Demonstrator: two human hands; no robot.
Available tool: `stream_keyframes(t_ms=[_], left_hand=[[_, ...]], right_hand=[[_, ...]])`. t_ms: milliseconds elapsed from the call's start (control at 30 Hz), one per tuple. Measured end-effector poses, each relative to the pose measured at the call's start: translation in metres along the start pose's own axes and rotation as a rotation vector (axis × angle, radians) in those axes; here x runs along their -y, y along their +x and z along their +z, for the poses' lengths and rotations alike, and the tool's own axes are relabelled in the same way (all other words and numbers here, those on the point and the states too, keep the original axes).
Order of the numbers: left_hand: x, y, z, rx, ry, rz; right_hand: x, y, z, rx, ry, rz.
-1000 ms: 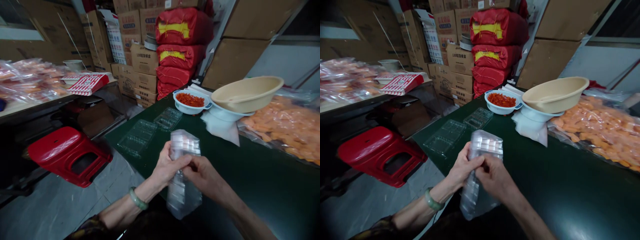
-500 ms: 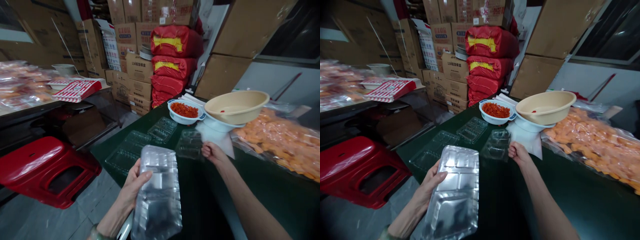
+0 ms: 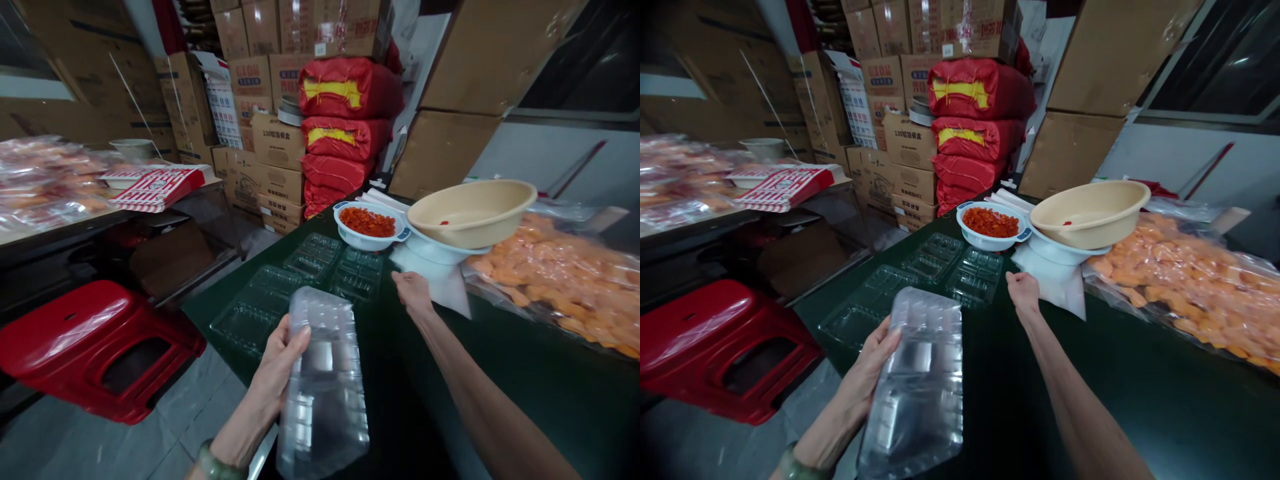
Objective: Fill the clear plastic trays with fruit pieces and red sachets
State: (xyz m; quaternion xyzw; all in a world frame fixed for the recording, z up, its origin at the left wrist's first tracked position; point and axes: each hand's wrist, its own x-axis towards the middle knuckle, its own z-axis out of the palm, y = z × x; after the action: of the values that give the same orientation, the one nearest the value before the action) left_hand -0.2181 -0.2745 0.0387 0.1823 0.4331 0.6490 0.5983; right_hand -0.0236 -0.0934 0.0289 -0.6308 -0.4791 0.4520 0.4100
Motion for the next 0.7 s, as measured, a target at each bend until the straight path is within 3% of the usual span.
stream_keyframes(t_ms=[33, 67, 133, 167, 233, 400, 567, 633, 700], left_hand=[[0.002, 0.001, 0.003, 0.013, 0.0, 0.013], [0.004, 0.001, 0.007, 0.024, 0.009, 0.026], [0.009, 0.0, 0.015, 0.043, 0.038, 0.049], [0.012, -0.002, 0.019, 0.056, 0.055, 0.065], [0.016, -0.006, 0.026, 0.095, 0.087, 0.097], [0.019, -0.018, 0.032, 0.162, 0.16, 0.15], [0.021, -0.025, 0.028, 0.166, 0.167, 0.17], [0.022, -0.027, 0.028, 0.171, 0.178, 0.168], [0.023, -0.029, 0.027, 0.183, 0.17, 0.177]], right_hand=[[0.005, -0.026, 0.001, 0.026, 0.024, -0.052], [0.009, -0.054, 0.002, 0.15, 0.072, -0.14], [0.016, -0.109, 0.007, 0.572, 0.003, -0.103], [0.018, -0.132, 0.01, 0.709, -0.031, -0.096], [0.019, -0.161, 0.013, 0.859, -0.048, -0.077], [0.011, -0.162, 0.005, 0.971, 0.127, 0.012], [0.007, -0.158, 0.0, 1.012, 0.131, 0.09], [0.009, -0.164, 0.003, 1.009, 0.063, 0.05], [0.014, -0.174, 0.009, 0.891, -0.073, -0.128]])
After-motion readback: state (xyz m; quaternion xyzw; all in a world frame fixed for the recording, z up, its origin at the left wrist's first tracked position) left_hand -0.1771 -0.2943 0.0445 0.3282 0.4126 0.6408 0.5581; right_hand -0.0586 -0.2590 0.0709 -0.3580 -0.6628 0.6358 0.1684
